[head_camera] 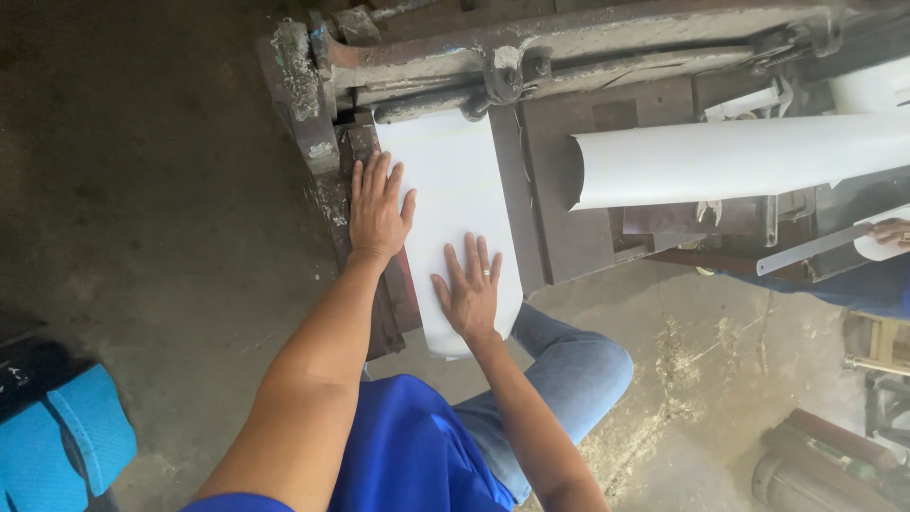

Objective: A person is manually positioning and smoothing white insulation sheets onto a metal machine surface in an industrial setting.

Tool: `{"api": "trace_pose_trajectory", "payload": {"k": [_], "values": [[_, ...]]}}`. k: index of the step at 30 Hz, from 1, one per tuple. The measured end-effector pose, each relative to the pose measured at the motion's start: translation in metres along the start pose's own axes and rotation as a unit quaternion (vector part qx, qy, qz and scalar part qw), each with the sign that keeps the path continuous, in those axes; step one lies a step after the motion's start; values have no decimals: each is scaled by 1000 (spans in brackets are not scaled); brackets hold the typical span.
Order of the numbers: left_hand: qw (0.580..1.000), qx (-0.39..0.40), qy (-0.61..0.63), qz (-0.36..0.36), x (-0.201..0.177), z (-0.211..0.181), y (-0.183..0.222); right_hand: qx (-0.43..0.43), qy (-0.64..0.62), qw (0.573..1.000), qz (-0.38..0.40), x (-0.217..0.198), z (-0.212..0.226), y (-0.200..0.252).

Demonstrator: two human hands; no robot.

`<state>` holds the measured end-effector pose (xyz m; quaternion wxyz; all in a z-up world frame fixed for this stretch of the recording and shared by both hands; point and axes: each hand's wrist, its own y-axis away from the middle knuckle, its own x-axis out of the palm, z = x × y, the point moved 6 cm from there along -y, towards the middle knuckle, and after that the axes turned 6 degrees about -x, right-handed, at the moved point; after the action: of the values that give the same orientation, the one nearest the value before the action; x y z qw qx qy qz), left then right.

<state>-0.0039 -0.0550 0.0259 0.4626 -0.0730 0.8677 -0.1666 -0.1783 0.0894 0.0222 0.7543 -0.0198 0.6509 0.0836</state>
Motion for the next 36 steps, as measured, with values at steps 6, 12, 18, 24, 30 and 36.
{"api": "trace_pose_trajectory", "payload": {"k": [6, 12, 18, 24, 30, 36], "values": [[1000, -2, -6, -2, 2, 1, 0, 1, 0, 1000, 11, 0, 0, -18], [1000, -1, -8, -2, -2, -2, -1, -5, 8, 1000, -5, -1, 2, -20], [1000, -7, -20, 9, 3, 0, -2, -15, 21, 999, -42, -3, 5, -20], [1000, -9, -6, -4, 4, 1, 0, -25, 24, 997, -66, -2, 4, -18], [1000, -6, -1, -10, 3, 1, 1, -26, 25, 997, -74, -3, 3, -17], [1000, -1, -11, -1, 3, 0, 1, -5, -48, 998, -34, -7, -6, -5]]}}
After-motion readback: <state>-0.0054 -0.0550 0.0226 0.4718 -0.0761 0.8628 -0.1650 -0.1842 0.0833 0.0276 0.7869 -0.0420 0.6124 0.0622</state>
